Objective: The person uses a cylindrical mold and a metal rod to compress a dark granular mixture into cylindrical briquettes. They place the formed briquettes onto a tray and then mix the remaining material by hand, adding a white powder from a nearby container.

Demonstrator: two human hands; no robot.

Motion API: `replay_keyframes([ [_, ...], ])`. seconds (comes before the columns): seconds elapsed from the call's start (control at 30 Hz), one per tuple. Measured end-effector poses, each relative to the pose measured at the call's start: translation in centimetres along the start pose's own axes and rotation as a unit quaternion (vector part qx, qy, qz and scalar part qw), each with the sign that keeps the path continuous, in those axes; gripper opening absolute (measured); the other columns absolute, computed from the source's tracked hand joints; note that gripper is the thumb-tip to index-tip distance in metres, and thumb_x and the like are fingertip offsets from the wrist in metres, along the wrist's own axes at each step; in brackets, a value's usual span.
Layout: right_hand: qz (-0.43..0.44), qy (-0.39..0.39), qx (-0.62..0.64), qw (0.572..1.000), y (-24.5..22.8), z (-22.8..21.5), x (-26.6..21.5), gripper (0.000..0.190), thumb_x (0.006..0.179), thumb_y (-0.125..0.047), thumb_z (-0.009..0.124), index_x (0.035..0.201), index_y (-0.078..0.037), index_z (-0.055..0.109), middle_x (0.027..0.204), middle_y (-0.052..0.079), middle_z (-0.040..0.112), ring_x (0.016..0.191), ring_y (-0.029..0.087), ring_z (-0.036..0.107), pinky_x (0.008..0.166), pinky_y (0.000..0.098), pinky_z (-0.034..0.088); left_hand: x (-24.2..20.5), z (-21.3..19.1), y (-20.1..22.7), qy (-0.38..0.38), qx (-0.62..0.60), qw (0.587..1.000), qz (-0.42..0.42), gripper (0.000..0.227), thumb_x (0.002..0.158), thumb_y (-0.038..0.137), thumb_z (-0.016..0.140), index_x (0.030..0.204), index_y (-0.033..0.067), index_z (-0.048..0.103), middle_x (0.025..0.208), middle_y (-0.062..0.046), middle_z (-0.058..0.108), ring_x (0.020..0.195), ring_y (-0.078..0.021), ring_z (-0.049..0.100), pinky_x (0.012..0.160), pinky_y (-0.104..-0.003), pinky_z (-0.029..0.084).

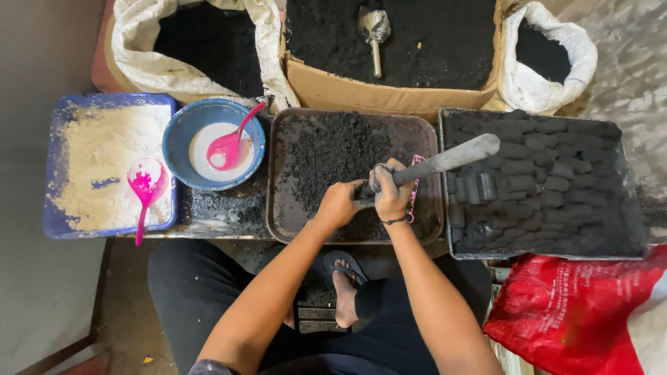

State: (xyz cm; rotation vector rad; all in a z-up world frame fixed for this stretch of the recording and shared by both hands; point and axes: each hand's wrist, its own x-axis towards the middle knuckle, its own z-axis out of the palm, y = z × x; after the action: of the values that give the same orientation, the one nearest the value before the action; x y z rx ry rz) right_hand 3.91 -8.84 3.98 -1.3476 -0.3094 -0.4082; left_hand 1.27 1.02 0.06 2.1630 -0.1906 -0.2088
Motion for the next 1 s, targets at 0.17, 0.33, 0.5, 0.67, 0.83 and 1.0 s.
replay_keyframes([
  [0.17, 0.01, -0.012, 0.005, 1.0, -0.1, 0.0, 0.3, 0.032, 0.076, -0.002, 0.049, 0.05, -0.01, 0.033, 0.035, 0.002, 0.029, 0.028, 0.008, 0.033, 0.031, 0.0189, 0.025, -0.3, -0.6, 0.6, -0.01, 0.015, 1.0, 0.001, 0.039, 0.068, 0.017, 0.068, 0.103, 0.0003, 0.061, 0.086, -0.019, 0.066, 0.084, -0.0368, 0.062, 0.072, -0.044, 0.05],
  [0.33, 0.001, -0.045, -0.009, 0.999, 0.1, 0.4, 0.4, 0.034, 0.076, -0.002, 0.049, 0.049, -0.01, 0.031, 0.035, 0.002, 0.029, 0.028, 0.008, 0.033, 0.031, 0.0188, 0.024, -0.1, -0.6, 0.5, -0.007, -0.003, 1.0, 0.002, 0.04, 0.07, 0.015, 0.068, 0.106, -0.0006, 0.061, 0.088, -0.019, 0.066, 0.084, -0.0362, 0.062, 0.073, -0.042, 0.05],
  [0.5, 0.023, -0.007, 0.009, 1.0, 0.5, 0.2, 0.7, 0.029, 0.078, -0.003, 0.049, 0.056, -0.011, 0.032, 0.038, 0.001, 0.027, 0.03, 0.008, 0.034, 0.031, 0.0195, 0.025, 0.2, 0.6, -0.5, 0.005, -0.02, 1.0, 0.0, 0.038, 0.068, 0.021, 0.068, 0.101, 0.0027, 0.062, 0.084, -0.018, 0.066, 0.082, -0.0388, 0.061, 0.071, -0.047, 0.049],
  [0.67, 0.021, 0.017, 0.017, 1.0, -0.3, 0.0, 0.9, 0.03, 0.078, -0.002, 0.048, 0.054, -0.009, 0.032, 0.036, 0.004, 0.027, 0.028, 0.009, 0.034, 0.03, 0.0195, 0.024, 0.4, 0.9, -0.8, 0.017, -0.024, 1.0, -0.011, 0.039, 0.067, 0.025, 0.068, 0.101, 0.0066, 0.063, 0.083, -0.016, 0.066, 0.082, -0.0365, 0.062, 0.071, -0.046, 0.05],
  [0.83, -0.02, 0.046, 0.039, 0.998, -1.6, -0.4, 1.8, 0.031, 0.078, 0.0, 0.048, 0.053, -0.008, 0.033, 0.035, 0.006, 0.027, 0.026, 0.011, 0.033, 0.028, 0.0208, 0.026, -0.2, -0.5, 0.7, 0.01, -0.025, 1.0, -0.01, 0.041, 0.067, 0.023, 0.068, 0.103, 0.0054, 0.063, 0.083, -0.017, 0.066, 0.081, -0.0375, 0.063, 0.072, -0.043, 0.05],
  [1.0, -0.155, -0.001, -0.066, 0.986, -3.4, -0.7, 2.3, 0.022, 0.081, 0.004, 0.041, 0.062, -0.007, 0.039, 0.041, 0.006, 0.033, 0.028, 0.012, 0.037, 0.028, 0.0211, 0.03, -1.1, -1.7, 2.4, 0.005, -0.057, 0.998, -0.015, 0.038, 0.071, 0.023, 0.064, 0.104, 0.0045, 0.062, 0.085, -0.019, 0.066, 0.083, -0.0408, 0.061, 0.073, -0.047, 0.049],
])
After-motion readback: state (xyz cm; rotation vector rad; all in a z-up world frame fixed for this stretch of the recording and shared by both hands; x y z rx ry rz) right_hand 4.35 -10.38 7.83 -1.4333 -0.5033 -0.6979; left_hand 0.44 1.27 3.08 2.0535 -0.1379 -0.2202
